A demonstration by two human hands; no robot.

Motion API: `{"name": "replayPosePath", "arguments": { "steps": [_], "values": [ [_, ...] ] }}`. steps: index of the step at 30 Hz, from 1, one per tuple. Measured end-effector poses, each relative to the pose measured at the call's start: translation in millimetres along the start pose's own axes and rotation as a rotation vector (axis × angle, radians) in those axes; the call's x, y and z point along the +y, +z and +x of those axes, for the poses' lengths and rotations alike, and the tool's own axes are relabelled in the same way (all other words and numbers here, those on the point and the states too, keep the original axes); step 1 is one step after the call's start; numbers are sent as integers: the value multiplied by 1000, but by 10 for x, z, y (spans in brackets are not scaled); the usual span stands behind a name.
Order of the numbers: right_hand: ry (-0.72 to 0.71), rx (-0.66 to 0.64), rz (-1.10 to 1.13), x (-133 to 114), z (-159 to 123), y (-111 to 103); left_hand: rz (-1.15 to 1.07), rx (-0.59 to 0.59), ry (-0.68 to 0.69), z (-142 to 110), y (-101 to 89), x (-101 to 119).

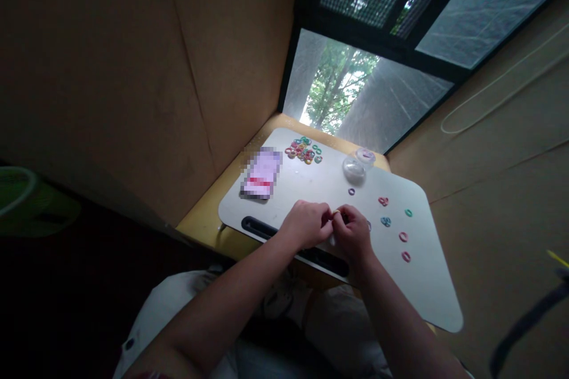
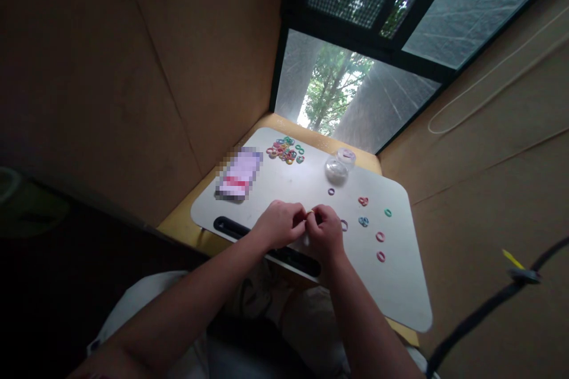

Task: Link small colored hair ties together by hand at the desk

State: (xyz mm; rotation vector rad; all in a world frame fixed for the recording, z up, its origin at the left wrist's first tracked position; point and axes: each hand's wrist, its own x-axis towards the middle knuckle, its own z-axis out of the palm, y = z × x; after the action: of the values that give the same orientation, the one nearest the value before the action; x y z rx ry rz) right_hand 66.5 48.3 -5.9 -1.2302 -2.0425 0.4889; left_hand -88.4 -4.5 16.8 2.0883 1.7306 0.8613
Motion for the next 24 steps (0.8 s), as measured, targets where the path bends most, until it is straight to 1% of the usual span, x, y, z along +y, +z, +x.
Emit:
{"name": "replayPosePath", "arguments": {
  "steps": [7,13,24],
  "values": [
    [3,-12,-44,-25,-8,-29,-30,2,8,-10,-2,-17],
    [31,-56,0,4,20,-39,-29,-13,8,21,28,-37],
    [4,-26,2,-10,21,-45,-22,-13,9,21,5,-9]
  ]
}}
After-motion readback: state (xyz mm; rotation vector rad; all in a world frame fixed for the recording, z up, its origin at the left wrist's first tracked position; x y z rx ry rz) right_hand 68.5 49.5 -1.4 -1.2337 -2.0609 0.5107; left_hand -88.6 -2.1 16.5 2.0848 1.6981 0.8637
